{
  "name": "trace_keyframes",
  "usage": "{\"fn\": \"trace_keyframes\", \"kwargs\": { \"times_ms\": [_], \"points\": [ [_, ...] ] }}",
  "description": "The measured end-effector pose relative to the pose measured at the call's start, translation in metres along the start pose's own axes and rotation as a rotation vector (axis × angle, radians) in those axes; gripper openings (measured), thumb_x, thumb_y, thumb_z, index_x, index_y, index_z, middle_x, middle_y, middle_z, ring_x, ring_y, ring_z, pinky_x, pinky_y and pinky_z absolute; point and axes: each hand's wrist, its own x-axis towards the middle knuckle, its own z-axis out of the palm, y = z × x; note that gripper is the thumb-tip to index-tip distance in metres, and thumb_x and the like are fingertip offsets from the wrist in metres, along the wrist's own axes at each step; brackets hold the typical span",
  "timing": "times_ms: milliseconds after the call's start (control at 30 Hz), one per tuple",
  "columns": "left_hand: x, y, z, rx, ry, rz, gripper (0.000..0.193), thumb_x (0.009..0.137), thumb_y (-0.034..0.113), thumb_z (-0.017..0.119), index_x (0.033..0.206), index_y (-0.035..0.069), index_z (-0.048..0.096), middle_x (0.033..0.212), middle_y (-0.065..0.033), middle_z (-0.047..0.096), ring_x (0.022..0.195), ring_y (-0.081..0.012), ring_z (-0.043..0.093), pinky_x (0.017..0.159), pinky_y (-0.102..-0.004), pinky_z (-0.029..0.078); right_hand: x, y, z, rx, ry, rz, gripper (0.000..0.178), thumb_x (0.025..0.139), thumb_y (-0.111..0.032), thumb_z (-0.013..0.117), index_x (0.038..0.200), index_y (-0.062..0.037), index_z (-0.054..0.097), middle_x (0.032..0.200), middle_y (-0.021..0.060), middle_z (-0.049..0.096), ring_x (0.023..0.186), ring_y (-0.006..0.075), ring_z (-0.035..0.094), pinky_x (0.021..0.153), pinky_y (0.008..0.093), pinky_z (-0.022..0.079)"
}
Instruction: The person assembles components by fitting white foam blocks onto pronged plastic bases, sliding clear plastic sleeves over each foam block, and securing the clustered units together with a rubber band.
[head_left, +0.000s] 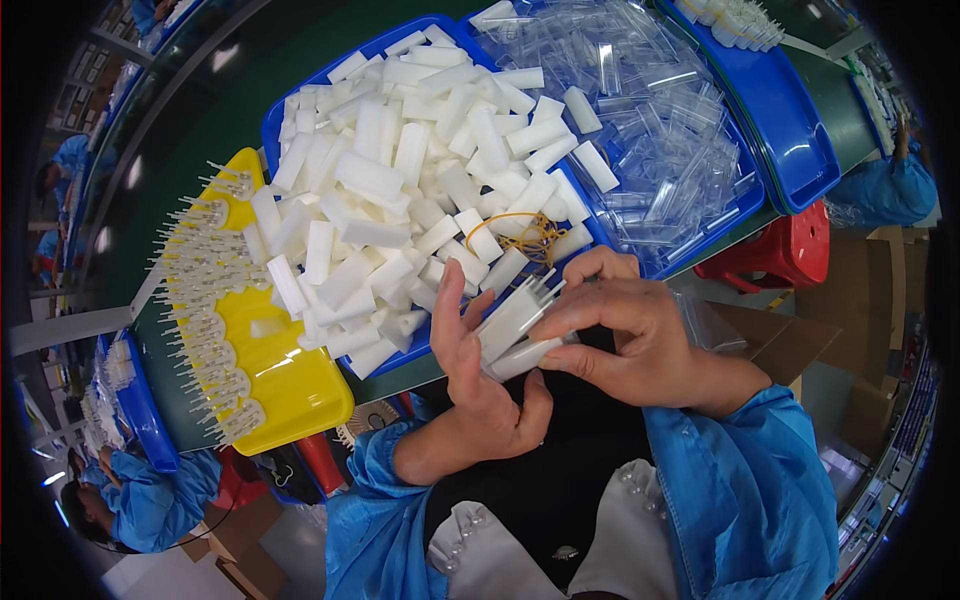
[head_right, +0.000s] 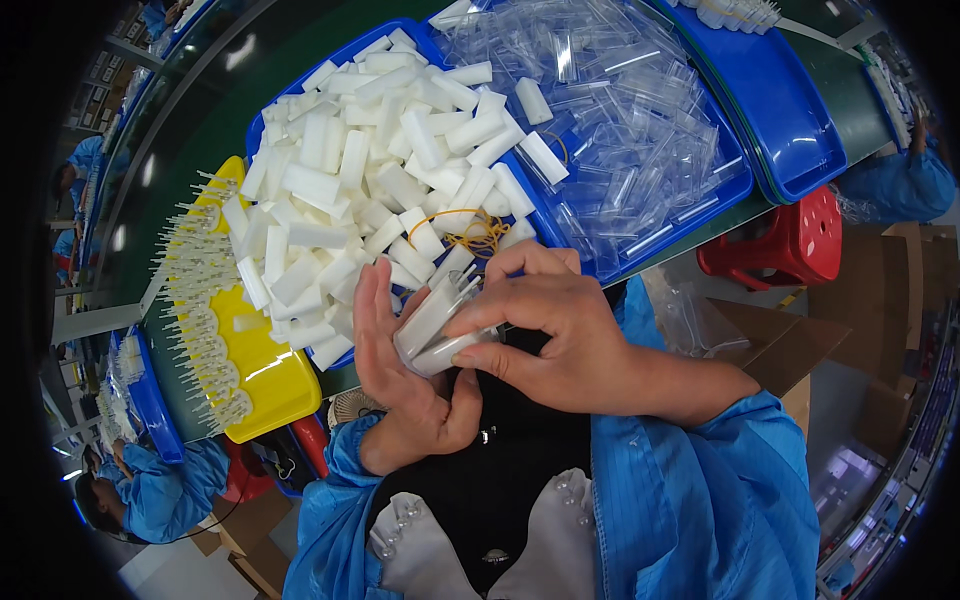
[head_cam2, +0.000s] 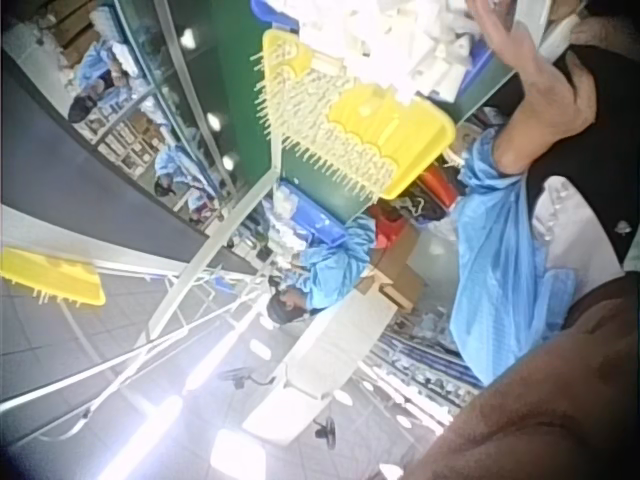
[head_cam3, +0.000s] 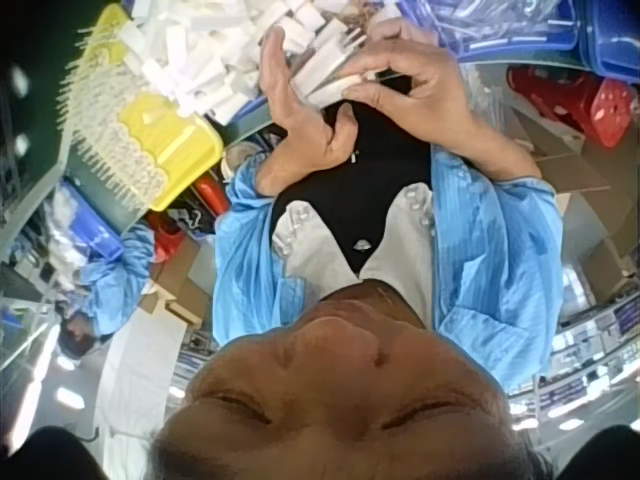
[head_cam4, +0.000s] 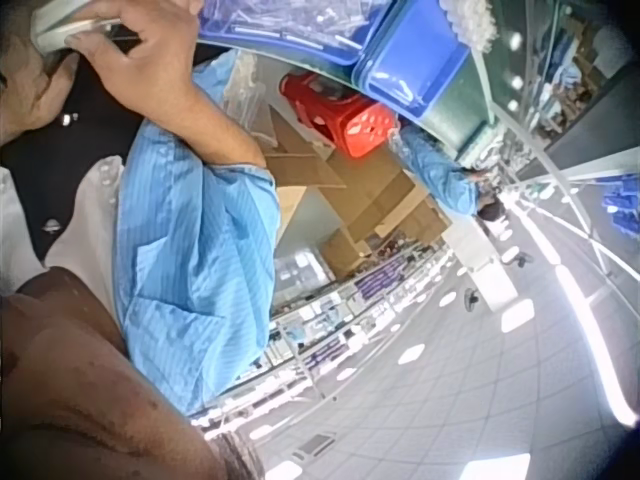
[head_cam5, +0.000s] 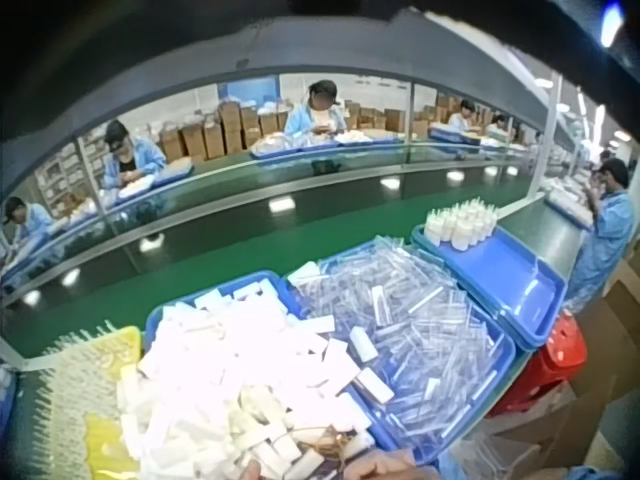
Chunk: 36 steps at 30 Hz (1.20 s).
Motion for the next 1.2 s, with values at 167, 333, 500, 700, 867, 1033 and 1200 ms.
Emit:
{"fn": "trace_keyframes", "kwargs": {
  "times_ms": [167, 333, 500, 700, 867, 1033, 1200],
  "points": [
    [0.004, 0.006, -0.007, 0.019, -0.041, -0.053, 0.1, 0.07, 0.006, 0.062, 0.145, 0.016, -0.003, 0.142, -0.0366, 0.004, 0.134, -0.0503, 0.012, 0.096, -0.0525, 0.036, -0.001, -0.002, -0.007, -0.138, 0.01, -0.23, 0.018, 0.067, -0.021, 0.077, 0.083, -0.0173, 0.069, 0.086, -0.0083, 0.067, 0.083, 0.0147, 0.053, 0.075, 0.0309, 0.031],
    [-0.003, 0.0, -0.01, -0.627, 0.071, -0.198, 0.116, 0.077, 0.053, 0.066, 0.141, 0.019, -0.026, 0.146, -0.0293, -0.006, 0.133, -0.0465, 0.019, 0.098, -0.0518, 0.034, 0.0, -0.005, -0.015, -0.2, 0.017, -0.48, 0.021, 0.065, -0.021, 0.076, 0.084, -0.0188, 0.069, 0.087, -0.0085, 0.067, 0.083, 0.0136, 0.054, 0.072, 0.0312, 0.028],
    [0.01, 0.008, -0.032, -0.792, -0.432, -0.577, 0.08, 0.094, 0.049, 0.035, 0.143, -0.005, 0.003, 0.137, -0.0249, 0.035, 0.124, -0.0292, 0.041, 0.104, -0.0352, 0.027, 0.002, -0.007, -0.026, -0.317, -0.176, -0.59, 0.023, 0.065, -0.018, 0.075, 0.087, -0.0168, 0.068, 0.091, -0.0073, 0.066, 0.087, 0.0145, 0.056, 0.071, 0.0309, 0.028],
    [0.008, 0.016, -0.033, -0.958, -0.393, -0.797, 0.075, 0.095, 0.047, 0.037, 0.142, -0.007, 0.014, 0.137, -0.0173, 0.037, 0.117, -0.0222, 0.046, 0.099, -0.0332, 0.033, 0.003, -0.004, -0.012, -0.153, -0.015, -0.378, 0.027, 0.065, -0.024, 0.079, 0.084, -0.015, 0.063, 0.099, 0.0017, 0.062, 0.087, 0.0176, 0.057, 0.071, 0.033, 0.035],
    [0.0, -0.002, -0.04, -1.0, -0.594, -0.712, 0.069, 0.09, 0.034, 0.056, 0.139, -0.003, 0.026, 0.125, -0.0117, 0.046, 0.107, -0.0158, 0.05, 0.087, -0.0297, 0.042, 0.006, -0.007, -0.017, -0.197, -0.135, -0.418, 0.04, 0.065, -0.027, 0.078, 0.098, -0.013, 0.062, 0.102, 0.0032, 0.059, 0.089, 0.019, 0.057, 0.075, 0.0335, 0.036],
    [0.008, -0.003, -0.035, -0.924, -0.706, -0.56, 0.062, 0.077, 0.016, 0.075, 0.128, 0.004, 0.041, 0.112, -0.0094, 0.055, 0.099, -0.0135, 0.054, 0.08, -0.0261, 0.045, 0.024, -0.018, -0.021, -0.104, -0.389, -0.304, 0.048, 0.066, -0.03, 0.078, 0.108, -0.0113, 0.063, 0.101, 0.0022, 0.059, 0.088, 0.0198, 0.057, 0.076, 0.0346, 0.036],
    [0.006, 0.005, -0.032, -1.191, -0.455, -0.85, 0.045, 0.076, 0.008, 0.073, 0.112, 0.005, 0.045, 0.098, -0.0105, 0.057, 0.096, -0.0163, 0.058, 0.072, -0.0275, 0.049, 0.065, 0.004, -0.019, -0.423, -0.206, -0.319, 0.041, 0.066, -0.026, 0.076, 0.103, -0.0121, 0.064, 0.093, 0.003, 0.057, 0.088, 0.0207, 0.054, 0.077, 0.0355, 0.035]
  ]
}}
